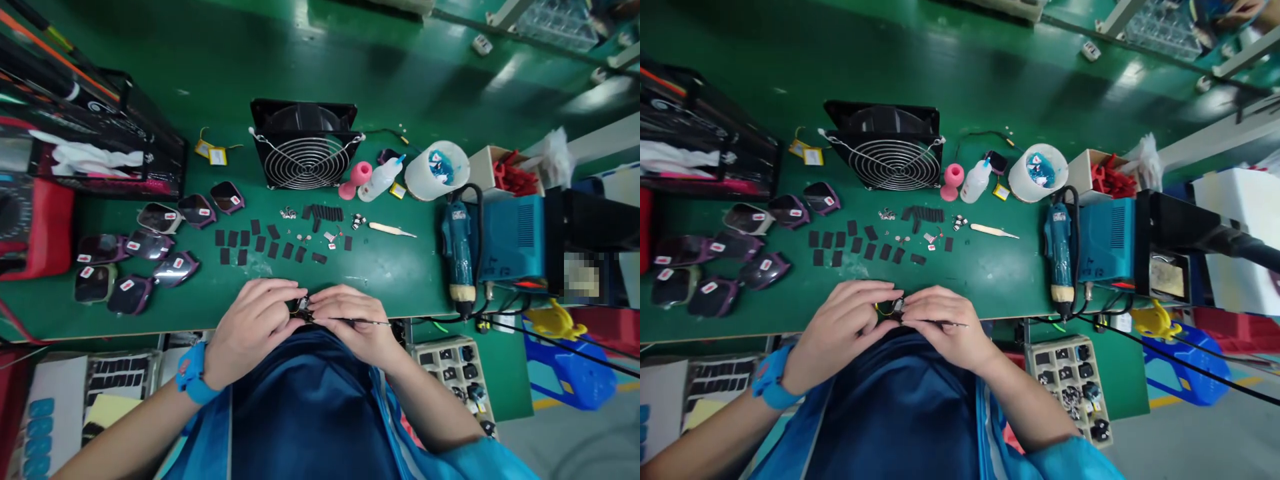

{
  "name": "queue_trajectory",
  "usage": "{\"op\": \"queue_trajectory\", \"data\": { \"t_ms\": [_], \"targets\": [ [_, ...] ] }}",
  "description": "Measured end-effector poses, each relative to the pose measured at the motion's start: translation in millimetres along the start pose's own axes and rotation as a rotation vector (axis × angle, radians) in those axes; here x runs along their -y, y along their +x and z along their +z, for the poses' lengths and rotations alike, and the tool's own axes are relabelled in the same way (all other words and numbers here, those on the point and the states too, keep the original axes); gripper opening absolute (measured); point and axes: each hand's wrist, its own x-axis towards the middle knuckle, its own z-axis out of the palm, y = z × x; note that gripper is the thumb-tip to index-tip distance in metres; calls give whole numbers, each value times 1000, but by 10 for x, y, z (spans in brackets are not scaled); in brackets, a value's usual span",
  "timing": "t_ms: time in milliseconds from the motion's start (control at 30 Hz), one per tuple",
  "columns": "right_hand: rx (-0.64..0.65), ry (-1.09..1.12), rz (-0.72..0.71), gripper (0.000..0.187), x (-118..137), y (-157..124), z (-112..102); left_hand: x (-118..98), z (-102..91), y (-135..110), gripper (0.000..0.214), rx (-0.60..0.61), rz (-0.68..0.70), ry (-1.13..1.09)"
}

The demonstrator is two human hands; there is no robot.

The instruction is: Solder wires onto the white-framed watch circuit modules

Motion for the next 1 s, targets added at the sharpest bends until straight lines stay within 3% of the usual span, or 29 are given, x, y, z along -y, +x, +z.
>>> {"op": "queue_trajectory", "data": {
  "t_ms": [367, 533, 633, 767, 833, 900, 1000],
  "targets": [
    [14, 35, 34, 11, 3, -2, -8, -10, -7, 5, 33, 3, 0, -12],
    [-159, 155, 228, 10, 16, -15, -144, -5, -1, -5, 33, 11, 3, 2],
    [-188, -68, 324, 34, 54, -10, -332, 1, 1, -8, 36, 12, 11, 10],
    [9, -685, 362, 55, 121, -2, -567, -7, -8, 0, 36, 5, 30, 11],
    [34, -915, 378, 59, 160, -43, -672, -19, -12, 2, 36, 2, 29, 19],
    [-33, -984, 406, 59, 225, -141, -780, -34, -12, -3, 35, -3, 23, 21],
    [-308, -864, 425, 46, 397, -356, -909, -65, -11, -21, 28, -15, 12, 13]
  ]
}}
